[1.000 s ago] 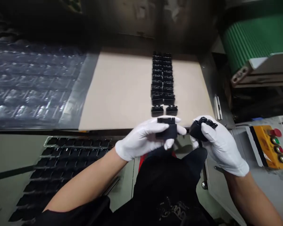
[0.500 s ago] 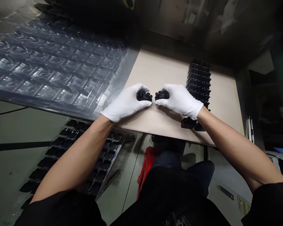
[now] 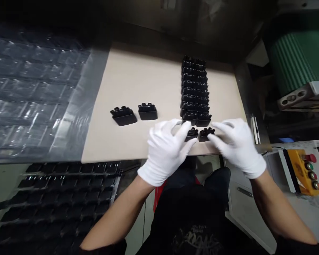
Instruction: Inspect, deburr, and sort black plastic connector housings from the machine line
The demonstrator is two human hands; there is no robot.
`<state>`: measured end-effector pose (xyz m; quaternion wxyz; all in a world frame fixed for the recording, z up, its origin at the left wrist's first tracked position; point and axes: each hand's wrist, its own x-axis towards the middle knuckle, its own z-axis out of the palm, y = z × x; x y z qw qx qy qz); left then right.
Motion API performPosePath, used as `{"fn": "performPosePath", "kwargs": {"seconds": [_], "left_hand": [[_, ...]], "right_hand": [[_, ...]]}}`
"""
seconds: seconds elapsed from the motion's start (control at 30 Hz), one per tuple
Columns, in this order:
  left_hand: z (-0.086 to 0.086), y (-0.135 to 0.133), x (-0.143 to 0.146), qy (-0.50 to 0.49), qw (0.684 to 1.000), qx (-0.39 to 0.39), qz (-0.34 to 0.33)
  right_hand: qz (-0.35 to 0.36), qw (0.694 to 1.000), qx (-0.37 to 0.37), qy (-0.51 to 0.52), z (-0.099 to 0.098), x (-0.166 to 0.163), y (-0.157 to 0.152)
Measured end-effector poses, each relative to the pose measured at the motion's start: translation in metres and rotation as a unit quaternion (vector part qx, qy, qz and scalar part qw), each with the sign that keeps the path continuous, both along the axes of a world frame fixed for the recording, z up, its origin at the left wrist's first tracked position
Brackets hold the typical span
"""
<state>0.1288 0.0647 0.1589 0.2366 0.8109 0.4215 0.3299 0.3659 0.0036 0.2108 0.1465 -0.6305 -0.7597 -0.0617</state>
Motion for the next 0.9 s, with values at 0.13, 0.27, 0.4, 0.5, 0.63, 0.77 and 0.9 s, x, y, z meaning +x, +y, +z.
{"fn": "performPosePath", "kwargs": {"seconds": [0.13,0.27,0.4,0.5,0.63,0.77,0.9], "left_hand": [[-0.021,-0.01,0.037,0.112,0.991,0.033,-0.065],[-0.031,-0.007,0.033,0.041,0.996,-0.025,-0.077],[-0.004,-0.016,0.027,-0.181,0.948,-0.263,0.003],[0.029,-0.047,0.048,-0.374,0.762,-0.527,0.047],[0.042,-0.123,0.114,-0.407,0.491,-0.763,0.105],[0.021,-0.199,0.186,-0.168,0.44,-0.882,0.033],[0.028,-0.234,0.266,-0.048,0.49,-0.852,-0.18]], "right_hand": [[-0.001,0.999,-0.018,-0.037,-0.043,0.004,-0.022],[-0.007,0.986,-0.005,0.169,-0.078,0.0,-0.02],[-0.119,0.857,-0.012,0.501,-0.08,0.005,-0.03],[-0.146,0.647,-0.011,0.748,-0.063,0.025,-0.07],[-0.148,0.301,0.066,0.94,-0.062,0.049,-0.177],[-0.258,0.069,0.069,0.961,-0.105,0.037,-0.291],[-0.311,0.085,0.175,0.93,-0.114,0.046,-0.373]]}}
